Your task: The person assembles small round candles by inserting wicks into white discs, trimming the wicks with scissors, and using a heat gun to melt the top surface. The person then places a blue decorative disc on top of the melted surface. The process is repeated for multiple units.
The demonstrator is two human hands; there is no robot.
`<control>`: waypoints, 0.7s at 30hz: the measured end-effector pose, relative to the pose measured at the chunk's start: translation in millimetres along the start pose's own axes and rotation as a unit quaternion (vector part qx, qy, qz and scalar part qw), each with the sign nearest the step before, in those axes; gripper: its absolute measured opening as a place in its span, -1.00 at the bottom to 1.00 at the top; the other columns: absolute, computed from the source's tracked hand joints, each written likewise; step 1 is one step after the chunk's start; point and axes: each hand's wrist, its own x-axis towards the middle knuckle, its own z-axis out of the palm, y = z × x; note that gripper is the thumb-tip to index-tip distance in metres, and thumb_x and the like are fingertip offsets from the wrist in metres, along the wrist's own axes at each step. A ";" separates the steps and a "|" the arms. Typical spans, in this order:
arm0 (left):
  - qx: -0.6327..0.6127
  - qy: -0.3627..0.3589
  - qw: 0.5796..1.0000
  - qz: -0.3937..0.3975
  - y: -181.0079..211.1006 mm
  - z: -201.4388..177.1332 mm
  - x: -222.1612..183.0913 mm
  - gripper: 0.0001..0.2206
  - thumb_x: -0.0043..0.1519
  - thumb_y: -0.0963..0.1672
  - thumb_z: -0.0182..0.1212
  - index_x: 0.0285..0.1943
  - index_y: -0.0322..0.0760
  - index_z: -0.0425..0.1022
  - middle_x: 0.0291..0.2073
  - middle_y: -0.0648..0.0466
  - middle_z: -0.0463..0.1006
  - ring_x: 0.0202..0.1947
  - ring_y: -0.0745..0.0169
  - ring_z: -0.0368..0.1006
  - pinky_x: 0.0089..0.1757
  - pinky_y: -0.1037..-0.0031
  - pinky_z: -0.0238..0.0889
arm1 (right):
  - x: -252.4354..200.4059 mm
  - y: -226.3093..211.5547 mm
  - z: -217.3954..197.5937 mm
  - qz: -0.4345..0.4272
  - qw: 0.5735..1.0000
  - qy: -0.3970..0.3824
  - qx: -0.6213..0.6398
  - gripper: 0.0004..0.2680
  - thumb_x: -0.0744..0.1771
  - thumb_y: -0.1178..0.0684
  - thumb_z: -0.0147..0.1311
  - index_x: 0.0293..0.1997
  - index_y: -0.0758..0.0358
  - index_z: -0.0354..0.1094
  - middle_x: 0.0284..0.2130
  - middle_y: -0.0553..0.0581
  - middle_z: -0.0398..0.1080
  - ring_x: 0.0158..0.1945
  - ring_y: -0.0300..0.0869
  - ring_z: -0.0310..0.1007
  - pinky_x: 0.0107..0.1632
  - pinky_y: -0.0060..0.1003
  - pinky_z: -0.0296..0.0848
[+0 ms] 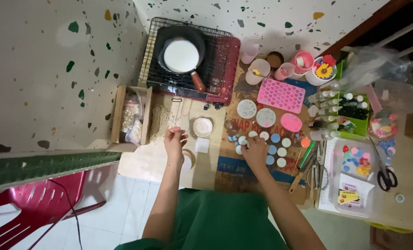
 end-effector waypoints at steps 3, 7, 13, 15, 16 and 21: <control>0.015 -0.014 1.000 0.006 -17.6 5.3 2.0 -0.90 0.24 -0.17 0.21 -0.10 -0.15 0.47 -0.33 0.09 0.57 -0.43 0.29 0.56 -0.37 0.54 0.42 | 12.3 -1.5 11.8 0.010 0.999 0.003 -0.038 -0.62 0.15 -0.32 0.30 -0.20 0.16 0.52 -0.25 0.18 0.41 -0.12 0.10 0.46 -0.20 0.07 0.45; 0.047 -0.045 0.998 -0.002 -36.9 12.2 -10.1 -0.92 0.22 -0.19 0.19 -0.15 -0.13 0.50 -0.35 0.11 0.58 -0.46 0.34 0.54 -0.39 0.60 0.39 | 18.9 -2.6 36.5 0.097 0.987 -0.107 -0.073 -0.56 0.12 -0.34 0.23 -0.12 0.18 0.54 -0.09 0.26 0.41 0.14 0.22 0.32 -0.02 0.26 0.33; 0.061 -0.143 0.987 -0.027 -72.5 31.3 -25.3 -0.89 0.28 -0.19 0.13 -0.12 -0.13 0.55 -0.36 0.05 0.58 -0.45 0.30 0.56 -0.40 0.54 0.47 | 21.9 2.9 35.8 0.079 0.989 -0.070 -0.107 -0.57 0.09 -0.29 0.27 -0.18 0.23 0.57 -0.02 0.29 0.46 0.16 0.20 0.35 0.01 0.23 0.36; 0.052 -0.174 0.982 -0.051 -95.4 44.5 -16.4 -0.87 0.30 -0.20 0.11 -0.08 -0.19 0.57 -0.31 -0.02 0.60 -0.40 0.23 0.59 -0.35 0.46 0.51 | 31.2 -15.7 0.0 0.095 0.994 -0.043 -0.022 -0.57 0.11 -0.31 0.28 -0.18 0.24 0.58 -0.07 0.30 0.46 0.11 0.23 0.37 -0.02 0.24 0.36; 0.042 -0.204 0.975 -0.075 -106.9 50.9 -12.2 -0.85 0.32 -0.21 0.09 -0.04 -0.26 0.58 -0.26 -0.10 0.62 -0.35 0.16 0.62 -0.31 0.39 0.56 | 35.5 -25.2 -17.9 0.109 0.992 -0.014 0.063 -0.57 0.14 -0.33 0.29 -0.18 0.24 0.58 -0.13 0.31 0.47 0.06 0.26 0.39 -0.05 0.25 0.37; 0.001 -0.260 0.949 -0.175 -63.4 99.3 -32.5 -0.61 0.34 -0.08 0.25 0.29 -0.35 0.44 0.04 -0.23 0.52 -0.11 -0.06 0.59 -0.12 0.15 0.54 | 63.2 -46.9 -74.0 -0.027 0.977 0.056 0.204 -0.71 0.08 -0.10 0.41 -0.26 0.13 0.55 -0.15 0.12 0.44 -0.02 0.10 0.40 -0.01 -0.03 0.41</control>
